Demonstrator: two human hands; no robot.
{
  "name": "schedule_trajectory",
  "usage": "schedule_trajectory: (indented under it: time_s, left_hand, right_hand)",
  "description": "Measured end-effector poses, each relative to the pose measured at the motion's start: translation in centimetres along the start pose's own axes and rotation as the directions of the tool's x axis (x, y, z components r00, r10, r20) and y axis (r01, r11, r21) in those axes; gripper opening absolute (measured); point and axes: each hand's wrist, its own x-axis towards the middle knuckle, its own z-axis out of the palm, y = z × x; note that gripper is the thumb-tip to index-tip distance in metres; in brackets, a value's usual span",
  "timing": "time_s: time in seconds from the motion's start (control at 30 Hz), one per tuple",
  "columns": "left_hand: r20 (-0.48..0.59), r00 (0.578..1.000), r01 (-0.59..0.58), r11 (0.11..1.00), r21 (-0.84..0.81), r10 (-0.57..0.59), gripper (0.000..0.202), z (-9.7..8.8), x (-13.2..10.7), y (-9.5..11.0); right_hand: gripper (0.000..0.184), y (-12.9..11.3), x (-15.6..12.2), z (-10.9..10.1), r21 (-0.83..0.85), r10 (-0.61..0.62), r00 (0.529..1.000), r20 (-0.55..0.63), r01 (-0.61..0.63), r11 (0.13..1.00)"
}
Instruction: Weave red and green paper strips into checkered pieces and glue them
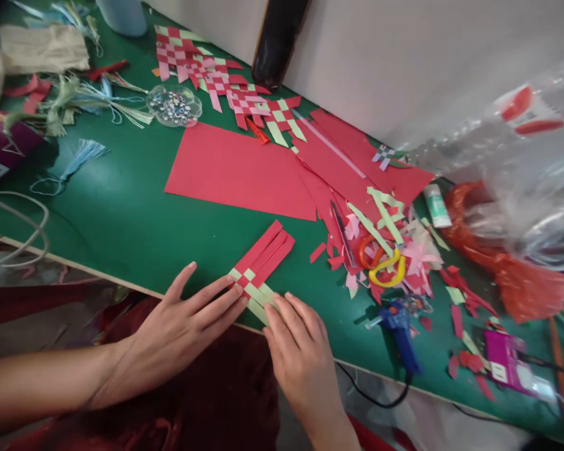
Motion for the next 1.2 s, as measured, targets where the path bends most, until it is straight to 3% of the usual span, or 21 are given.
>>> schedule_trajectory:
  time_s: [0.17, 0.33, 0.43, 0.67, 0.87, 0.97, 1.2]
  left_hand:
    - [-0.004, 1.000, -0.030, 1.000, -0.009, 0.030, 0.042, -0.5, 0.3, -0.5]
    - [0.058, 0.994, -0.084, 0.994, -0.064, 0.088, 0.064, -1.7, 1.2, -1.7]
    - [0.082, 0.991, -0.102, 0.993, -0.061, 0.107, 0.066, -2.1, 2.0, -2.0]
    - [0.103, 0.983, -0.148, 0.988, -0.053, 0.153, 0.066, -1.7, 2.6, -2.4]
    - [0.088, 0.984, -0.146, 0.986, -0.083, 0.153, 0.060, -1.1, 2.7, -2.6]
    - [0.052, 0.987, -0.144, 0.983, -0.110, 0.150, 0.061, -1.1, 3.0, -2.5]
    - [0.006, 0.993, -0.120, 0.987, -0.105, 0.121, 0.060, -0.6, 3.2, -2.3]
  right_hand:
    - [0.035, -0.3, -0.4, 0.5, 0.047, 0.034, 0.998, -0.056, -0.031, 0.998]
    - [0.028, -0.9, -0.6, 0.5, 0.080, 0.035, 0.995, -0.096, -0.028, 0.996]
    - [0.024, -1.2, -0.7, 0.4, 0.087, 0.031, 0.994, -0.105, -0.022, 0.996]
    - [0.027, -0.8, -0.3, 0.3, 0.139, 0.080, 0.985, -0.156, -0.058, 0.989]
    - [0.028, 2.2, 2.5, 1.1, 0.099, 0.258, 0.916, -0.307, -0.239, 0.966]
    - [0.031, 3.6, 4.0, 1.8, 0.024, 0.358, 0.882, -0.306, -0.369, 0.929]
    - [0.027, 3.9, 5.2, 2.8, -0.057, 0.389, 0.863, -0.322, -0.428, 0.902]
